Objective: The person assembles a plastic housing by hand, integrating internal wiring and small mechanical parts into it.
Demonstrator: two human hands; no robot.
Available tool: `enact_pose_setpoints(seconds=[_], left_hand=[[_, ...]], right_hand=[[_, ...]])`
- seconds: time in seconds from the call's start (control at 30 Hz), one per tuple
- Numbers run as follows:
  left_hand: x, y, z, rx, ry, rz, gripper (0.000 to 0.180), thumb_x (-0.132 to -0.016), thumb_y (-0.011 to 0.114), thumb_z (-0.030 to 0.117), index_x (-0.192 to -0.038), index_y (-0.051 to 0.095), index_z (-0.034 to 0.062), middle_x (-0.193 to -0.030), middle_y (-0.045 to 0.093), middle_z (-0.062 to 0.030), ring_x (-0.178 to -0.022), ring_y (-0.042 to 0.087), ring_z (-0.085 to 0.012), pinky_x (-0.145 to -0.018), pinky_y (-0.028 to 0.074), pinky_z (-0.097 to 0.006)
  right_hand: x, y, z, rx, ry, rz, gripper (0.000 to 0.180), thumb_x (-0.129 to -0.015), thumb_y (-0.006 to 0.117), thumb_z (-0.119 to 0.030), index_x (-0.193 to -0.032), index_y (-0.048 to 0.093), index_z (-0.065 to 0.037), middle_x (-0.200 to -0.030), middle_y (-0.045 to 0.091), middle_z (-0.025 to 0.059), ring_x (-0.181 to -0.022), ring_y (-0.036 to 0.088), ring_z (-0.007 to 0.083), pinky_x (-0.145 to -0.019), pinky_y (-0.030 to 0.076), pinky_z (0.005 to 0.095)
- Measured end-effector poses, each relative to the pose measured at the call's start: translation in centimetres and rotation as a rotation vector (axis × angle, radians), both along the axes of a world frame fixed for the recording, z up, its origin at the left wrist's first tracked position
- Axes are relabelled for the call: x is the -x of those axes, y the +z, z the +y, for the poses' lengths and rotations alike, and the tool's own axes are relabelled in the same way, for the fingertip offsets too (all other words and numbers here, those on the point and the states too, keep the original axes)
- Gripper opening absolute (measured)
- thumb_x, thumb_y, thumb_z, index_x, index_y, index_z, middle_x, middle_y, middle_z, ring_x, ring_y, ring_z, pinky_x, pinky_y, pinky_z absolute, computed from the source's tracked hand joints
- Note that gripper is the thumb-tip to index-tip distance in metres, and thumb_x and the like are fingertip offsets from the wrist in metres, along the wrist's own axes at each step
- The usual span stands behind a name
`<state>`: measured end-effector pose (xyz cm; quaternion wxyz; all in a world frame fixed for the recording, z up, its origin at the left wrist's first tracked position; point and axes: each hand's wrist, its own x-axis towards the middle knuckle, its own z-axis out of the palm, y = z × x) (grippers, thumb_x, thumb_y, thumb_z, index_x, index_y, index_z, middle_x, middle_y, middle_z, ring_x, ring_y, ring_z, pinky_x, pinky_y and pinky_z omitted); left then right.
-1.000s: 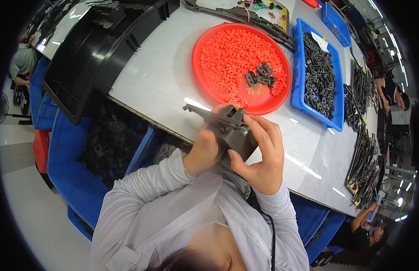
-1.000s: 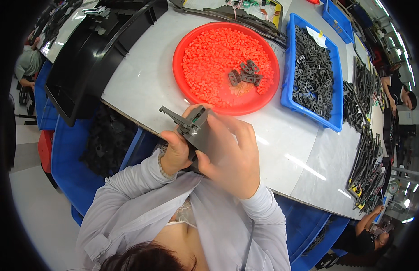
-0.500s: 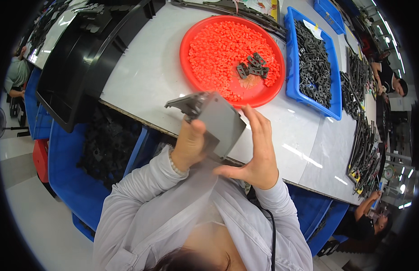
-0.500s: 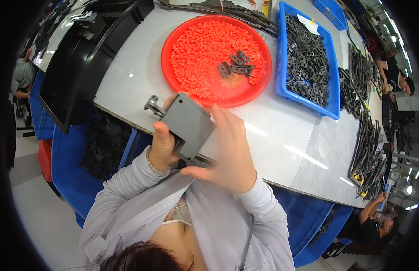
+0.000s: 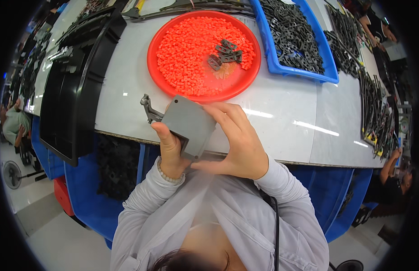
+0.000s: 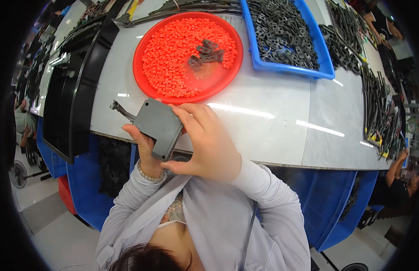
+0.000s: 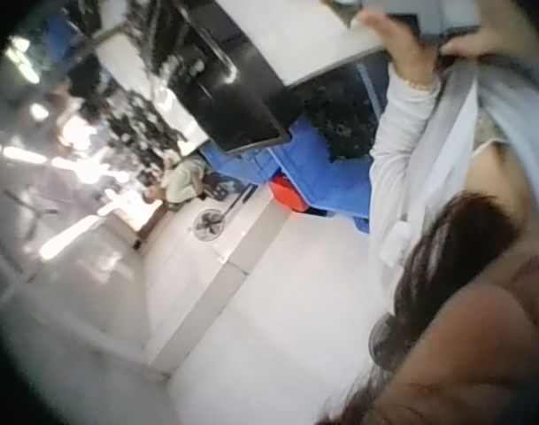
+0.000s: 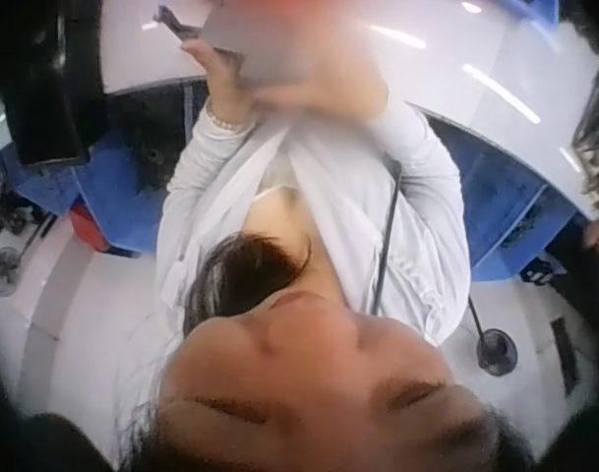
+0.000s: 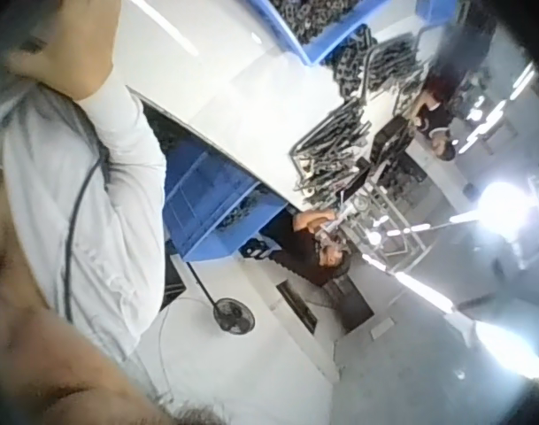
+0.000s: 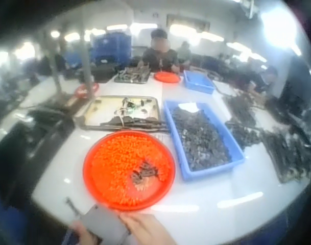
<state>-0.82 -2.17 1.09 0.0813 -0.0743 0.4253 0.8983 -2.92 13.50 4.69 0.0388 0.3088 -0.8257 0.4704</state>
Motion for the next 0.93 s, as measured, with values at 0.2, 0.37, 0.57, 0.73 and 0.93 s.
enact_pose_setpoints(seconds=[0.2,0.37,0.57,0.73,0.93], left_hand=[[0.0,0.8,0.5,0.061,0.024,-0.052,0.089,-0.074,0.03,0.082,-0.118,0.047,0.0067,-0.107,0.056,-0.0062,-0.094,0.057,-0.0181,-0.083,0.049,-0.033],[-0.2,1.0,0.7,0.093,0.036,-0.094,0.089,-0.075,0.026,0.082,-0.116,0.048,0.0064,-0.105,0.057,-0.0063,-0.092,0.058,-0.0176,-0.082,0.049,-0.032],[0.4,1.4,1.0,0.076,0.102,-0.087,0.088,-0.075,0.025,0.082,-0.112,0.05,0.0062,-0.1,0.058,-0.0062,-0.091,0.058,-0.0166,-0.081,0.049,-0.031],[0.6,1.5,0.8,0.038,0.035,-0.05,0.091,-0.072,0.027,0.085,-0.11,0.051,0.0061,-0.099,0.059,-0.007,-0.087,0.059,-0.0172,-0.076,0.05,-0.031],[0.6,1.4,0.7,0.016,0.045,-0.138,0.091,-0.071,0.027,0.085,-0.111,0.051,0.007,-0.099,0.059,-0.007,-0.088,0.06,-0.0185,-0.079,0.052,-0.033]], right_hand=[[-0.1,0.2,0.4,0.001,-0.036,0.0,0.086,-0.054,0.082,-0.032,-0.12,0.046,0.009,-0.113,0.049,0.02,-0.104,0.049,0.035,-0.089,0.042,0.041],[-0.2,0.1,0.5,0.012,-0.039,0.002,0.084,-0.052,0.082,-0.032,-0.116,0.047,0.01,-0.111,0.049,0.0199,-0.102,0.05,0.0349,-0.089,0.042,0.041],[0.5,0.1,0.4,0.036,-0.035,0.04,0.081,-0.05,0.082,-0.031,-0.112,0.049,0.01,-0.108,0.05,0.0199,-0.1,0.05,0.0351,-0.088,0.043,0.041],[0.7,0.3,0.6,0.043,-0.01,0.063,0.081,-0.05,0.082,-0.032,-0.112,0.05,0.01,-0.107,0.051,0.02,-0.098,0.051,0.0351,-0.087,0.043,0.0406],[0.3,-0.1,0.3,0.062,-0.065,-0.018,0.081,-0.051,0.083,-0.034,-0.112,0.051,0.009,-0.108,0.051,0.0193,-0.098,0.052,0.0341,-0.086,0.043,0.0412]])
